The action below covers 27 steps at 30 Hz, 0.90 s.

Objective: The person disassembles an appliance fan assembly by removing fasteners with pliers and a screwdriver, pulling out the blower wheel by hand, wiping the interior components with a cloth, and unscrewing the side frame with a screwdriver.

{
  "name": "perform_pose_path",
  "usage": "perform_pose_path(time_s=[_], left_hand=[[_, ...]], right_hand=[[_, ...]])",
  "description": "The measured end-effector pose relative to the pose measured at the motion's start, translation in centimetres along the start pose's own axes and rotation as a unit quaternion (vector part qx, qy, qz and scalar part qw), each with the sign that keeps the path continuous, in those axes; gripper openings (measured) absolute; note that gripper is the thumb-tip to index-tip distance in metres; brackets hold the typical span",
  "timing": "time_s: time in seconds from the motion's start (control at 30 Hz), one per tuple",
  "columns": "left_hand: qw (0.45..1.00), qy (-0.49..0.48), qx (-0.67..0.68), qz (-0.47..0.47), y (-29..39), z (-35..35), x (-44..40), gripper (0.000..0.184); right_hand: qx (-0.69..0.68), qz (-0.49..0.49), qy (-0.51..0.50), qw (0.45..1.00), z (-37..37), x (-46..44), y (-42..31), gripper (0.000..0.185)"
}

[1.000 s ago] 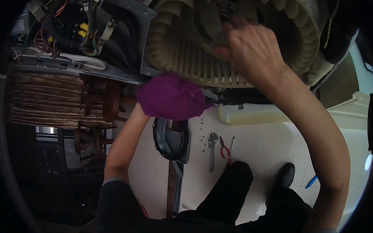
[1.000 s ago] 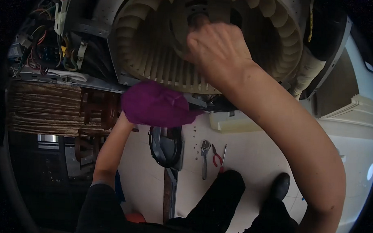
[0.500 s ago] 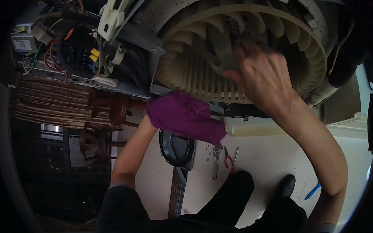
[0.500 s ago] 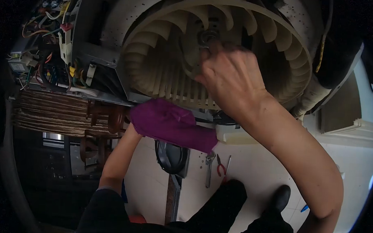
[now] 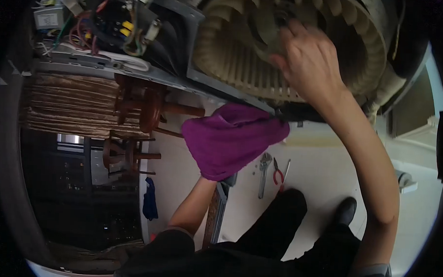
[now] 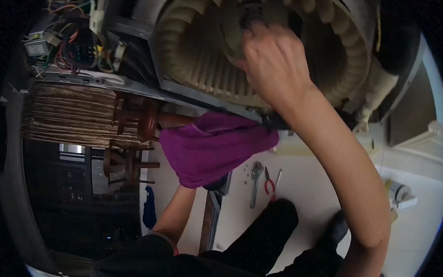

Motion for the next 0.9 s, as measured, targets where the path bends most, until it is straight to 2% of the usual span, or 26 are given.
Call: perform_pose_path(time_s=[0.03,0.07,0.1,0.13,0.17,0.23,0.27,0.33,0.37,0.4,0.57,0.6,0.63,0.67,0.7,0.77,0.83,0.9], left_hand=[[0.999,0.006,0.031,0.016,-0.4,-1.2,1.9,0.041],[0.999,-0.005,0.043,0.025,2.2,-2.2,2.0,0.041],[0.993,-0.065,-0.094,0.018,7.2,-3.1,0.3,0.038],[0.965,-0.119,-0.234,0.007,10.9,-3.6,-1.1,0.036],[0.965,-0.117,-0.235,0.004,13.0,-4.1,-1.9,0.036],[0.941,-0.068,-0.214,-0.253,18.9,-6.4,-1.6,0.035],[0.94,-0.066,-0.218,-0.254,19.4,-7.4,-1.7,0.035],[0.958,-0.101,-0.096,-0.252,20.4,-8.9,-1.5,0.039],[0.956,-0.232,-0.138,-0.113,19.5,-10.3,-1.2,0.039],[0.956,-0.23,-0.142,-0.113,19.9,-9.9,-0.9,0.039],[0.954,-0.273,0.056,-0.109,21.0,-3.1,-0.5,0.044],[0.955,-0.27,0.046,-0.112,19.6,-1.7,0.7,0.044],[0.961,-0.21,0.179,0.025,15.7,0.5,1.9,0.048],[0.928,-0.139,0.307,0.159,12.8,2.7,2.6,0.053],[0.931,-0.135,0.3,0.154,13.3,4.4,2.0,0.053],[0.962,-0.096,0.186,0.173,13.9,8.1,0.2,0.054],[0.996,-0.049,0.052,0.049,12.5,13.5,-1.6,0.049],[0.955,0.083,0.267,0.096,10.0,19.4,-4.0,0.045]], right_hand=[[0.004,-0.01,-0.021,1.0,-0.6,0.4,0.2,0.032],[0.016,-0.001,-0.01,1.0,-0.9,0.3,0.3,0.03],[0.028,0.013,0.009,0.999,-0.6,0.3,0.1,0.029],[0.032,0.014,0.008,0.999,-0.2,0.5,0.0,0.029],[0.045,0.007,0.008,0.999,0.1,0.5,-0.1,0.029],[0.053,0.001,0.015,0.999,0.4,0.3,-0.6,0.029],[0.056,0.004,0.006,0.998,0.5,0.2,-0.5,0.029],[0.06,0.005,-0.004,0.998,0.2,0.3,-0.3,0.03],[0.061,0.009,0.003,0.998,-0.2,0.2,-0.2,0.03],[0.061,0.015,0.012,0.998,-0.4,0.1,-0.1,0.03],[0.038,0.006,0.01,0.999,-0.4,0.3,0.0,0.032],[0.022,0.0,0.011,1.0,-0.3,0.2,0.0,0.034],[0.018,0.001,0.023,1.0,-0.1,0.2,0.0,0.034],[0.012,0.0,0.016,1.0,-0.1,0.2,0.0,0.034],[0.006,-0.001,0.006,1.0,-0.3,0.2,0.0,0.035],[0.009,-0.003,0.006,1.0,-0.4,0.2,0.1,0.035],[0.013,-0.008,0.002,1.0,-0.3,0.1,-0.1,0.035],[0.008,-0.015,-0.01,1.0,-0.3,0.2,0.0,0.034]])
Point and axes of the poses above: each hand's wrist, its own x-axis away from the middle knuckle, its own z-axis out of the back of the hand, y = z × x, the point moved 6 cm from there along -x, towards the middle knuckle, and after that the axes turned 4 degrees about z, right-handed, at the moved point
